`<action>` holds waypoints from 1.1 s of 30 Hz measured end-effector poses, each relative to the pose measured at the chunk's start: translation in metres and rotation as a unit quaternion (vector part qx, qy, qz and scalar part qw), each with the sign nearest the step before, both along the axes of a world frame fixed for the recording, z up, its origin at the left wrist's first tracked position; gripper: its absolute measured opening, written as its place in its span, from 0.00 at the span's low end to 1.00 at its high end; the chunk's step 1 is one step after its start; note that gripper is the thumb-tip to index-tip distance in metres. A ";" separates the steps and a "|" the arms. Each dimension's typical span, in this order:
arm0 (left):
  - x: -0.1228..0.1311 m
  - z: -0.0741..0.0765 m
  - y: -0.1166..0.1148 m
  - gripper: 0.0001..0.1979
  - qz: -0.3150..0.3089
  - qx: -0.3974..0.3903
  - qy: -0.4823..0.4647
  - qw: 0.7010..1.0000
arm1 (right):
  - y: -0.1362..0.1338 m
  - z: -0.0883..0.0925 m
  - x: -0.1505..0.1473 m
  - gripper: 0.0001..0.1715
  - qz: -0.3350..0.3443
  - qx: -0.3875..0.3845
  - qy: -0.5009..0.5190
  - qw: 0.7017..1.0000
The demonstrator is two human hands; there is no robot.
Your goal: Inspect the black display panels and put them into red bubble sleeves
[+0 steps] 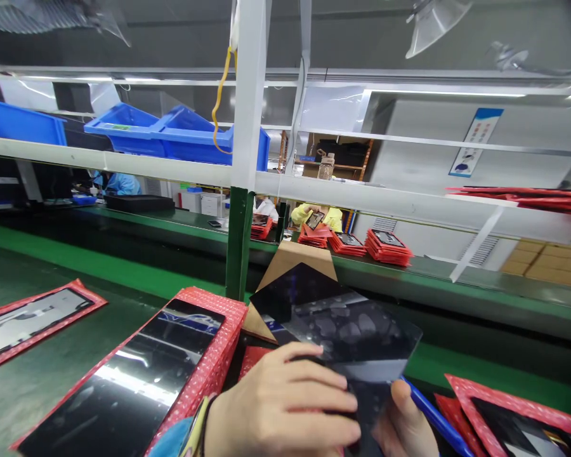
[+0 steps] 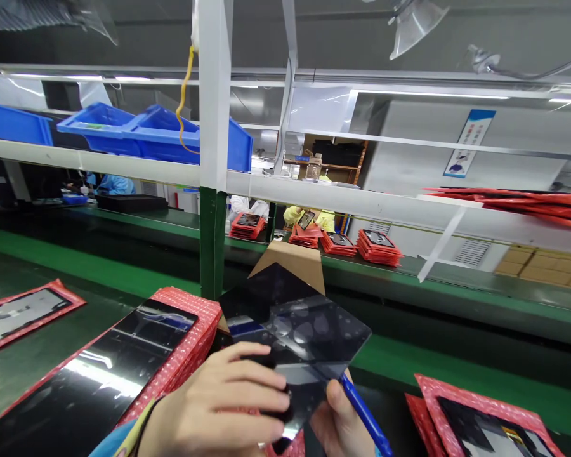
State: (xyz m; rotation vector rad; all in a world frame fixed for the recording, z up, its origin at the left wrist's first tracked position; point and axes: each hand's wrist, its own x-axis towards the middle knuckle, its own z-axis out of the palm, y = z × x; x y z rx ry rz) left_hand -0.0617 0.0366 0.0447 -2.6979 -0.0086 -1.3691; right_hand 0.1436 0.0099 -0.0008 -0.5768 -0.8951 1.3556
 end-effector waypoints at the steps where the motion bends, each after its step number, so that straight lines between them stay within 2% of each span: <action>1: 0.001 -0.001 -0.003 0.06 -0.014 0.000 -0.004 1.000 | 0.001 0.000 -0.002 0.20 0.006 -0.018 0.011 1.000; 5: 0.001 -0.001 -0.008 0.05 -0.003 -0.017 -0.029 0.999 | 0.000 0.003 -0.008 0.33 0.002 -0.034 0.032 0.999; 9: -0.001 0.009 -0.010 0.04 0.024 -0.039 0.008 0.999 | -0.001 0.006 -0.008 0.37 -0.014 -0.027 0.029 0.999; 11: 0.000 0.009 -0.010 0.06 0.062 -0.064 -0.011 0.996 | -0.002 0.007 -0.007 0.38 -0.021 -0.027 0.029 0.999; 13: 0.003 0.004 -0.007 0.07 0.131 -0.135 -0.075 0.979 | -0.004 0.007 -0.008 0.40 -0.020 -0.026 0.030 0.999; 14: 0.004 0.001 -0.004 0.08 0.168 -0.194 -0.114 0.960 | -0.004 0.007 -0.007 0.41 -0.019 -0.028 0.029 0.999; 16: 0.006 -0.004 0.004 0.08 0.213 -0.339 -0.177 0.899 | -0.007 0.008 -0.007 0.43 -0.018 -0.036 0.027 0.999; 18: 0.005 -0.008 0.012 0.11 0.198 -0.462 -0.214 0.837 | -0.010 0.009 -0.004 0.44 -0.026 -0.047 0.022 0.998; 20: 0.004 -0.008 0.018 0.12 0.132 -0.533 -0.239 0.801 | -0.013 0.012 -0.002 0.43 -0.034 -0.064 0.020 0.997; 22: 0.004 -0.008 0.021 0.12 0.037 -0.596 -0.264 0.757 | -0.017 0.015 0.000 0.42 -0.031 -0.088 0.023 0.995; 24: 0.005 -0.008 0.023 0.09 -0.069 -0.666 -0.301 0.679 | -0.019 0.017 0.000 0.40 -0.024 -0.107 0.029 0.994; 26: 0.007 -0.007 0.024 0.06 -0.136 -0.692 -0.373 0.603 | -0.019 0.018 -0.003 0.34 -0.028 -0.105 0.044 0.993; 27: 0.008 -0.007 0.024 0.05 -0.144 -0.685 -0.423 0.576 | -0.018 0.017 -0.006 0.29 -0.033 -0.100 0.055 0.993; 29: 0.009 -0.007 0.023 0.03 -0.123 -0.653 -0.524 0.533 | -0.014 0.015 -0.011 0.21 -0.039 -0.093 0.071 0.992; 31: 0.008 -0.006 0.019 0.05 -0.093 -0.624 -0.593 0.501 | -0.011 0.014 -0.017 0.19 -0.047 -0.098 0.071 0.991; 33: 0.006 -0.004 0.014 0.06 -0.086 -0.599 -0.617 0.503 | -0.010 0.016 -0.023 0.20 -0.068 -0.087 0.055 0.992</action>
